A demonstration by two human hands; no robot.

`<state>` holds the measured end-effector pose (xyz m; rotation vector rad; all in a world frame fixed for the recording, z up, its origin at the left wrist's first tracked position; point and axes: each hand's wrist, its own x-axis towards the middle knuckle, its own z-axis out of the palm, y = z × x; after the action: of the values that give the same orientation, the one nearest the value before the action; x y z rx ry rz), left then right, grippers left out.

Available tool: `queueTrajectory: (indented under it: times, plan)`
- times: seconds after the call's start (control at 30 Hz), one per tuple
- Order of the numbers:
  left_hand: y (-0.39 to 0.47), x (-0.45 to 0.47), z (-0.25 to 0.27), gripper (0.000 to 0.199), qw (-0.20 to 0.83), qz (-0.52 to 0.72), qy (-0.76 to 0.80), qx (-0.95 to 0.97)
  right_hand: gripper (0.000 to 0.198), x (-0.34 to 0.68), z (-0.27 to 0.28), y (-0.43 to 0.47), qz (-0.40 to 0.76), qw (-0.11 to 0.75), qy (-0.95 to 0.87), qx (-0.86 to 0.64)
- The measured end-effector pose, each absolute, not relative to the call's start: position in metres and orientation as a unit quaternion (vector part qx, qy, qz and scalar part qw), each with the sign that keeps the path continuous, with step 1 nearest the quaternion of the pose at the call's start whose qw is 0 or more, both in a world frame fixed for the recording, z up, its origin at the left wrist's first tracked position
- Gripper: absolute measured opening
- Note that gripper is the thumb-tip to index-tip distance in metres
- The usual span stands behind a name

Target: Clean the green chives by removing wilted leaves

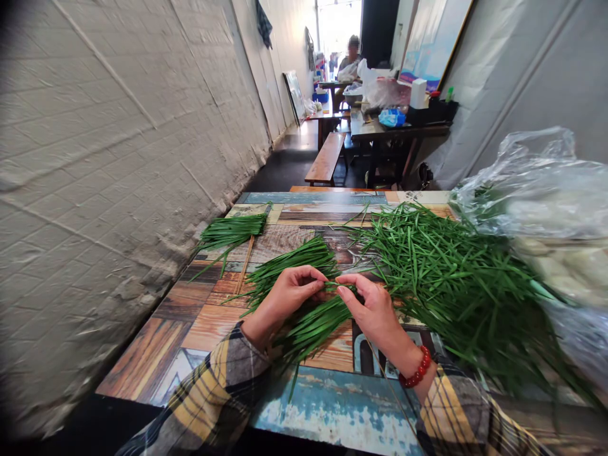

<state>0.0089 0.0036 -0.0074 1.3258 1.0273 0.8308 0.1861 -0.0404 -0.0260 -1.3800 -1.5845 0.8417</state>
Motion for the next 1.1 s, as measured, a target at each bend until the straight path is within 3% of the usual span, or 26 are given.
queueTrajectory:
  times: [0.83, 1.1]
  plan:
    - [-0.001, 0.009, 0.007, 0.032, 0.626, 0.351, 0.434, 0.545, 0.034, 0.189, -0.030, -0.040, 0.330, 0.446, -0.619, -0.555]
    - [0.000, 0.010, 0.005, 0.026, 0.649, 0.360, 0.439, 0.507, 0.031, 0.190, -0.028, -0.041, 0.329, 0.434, -0.626, -0.558]
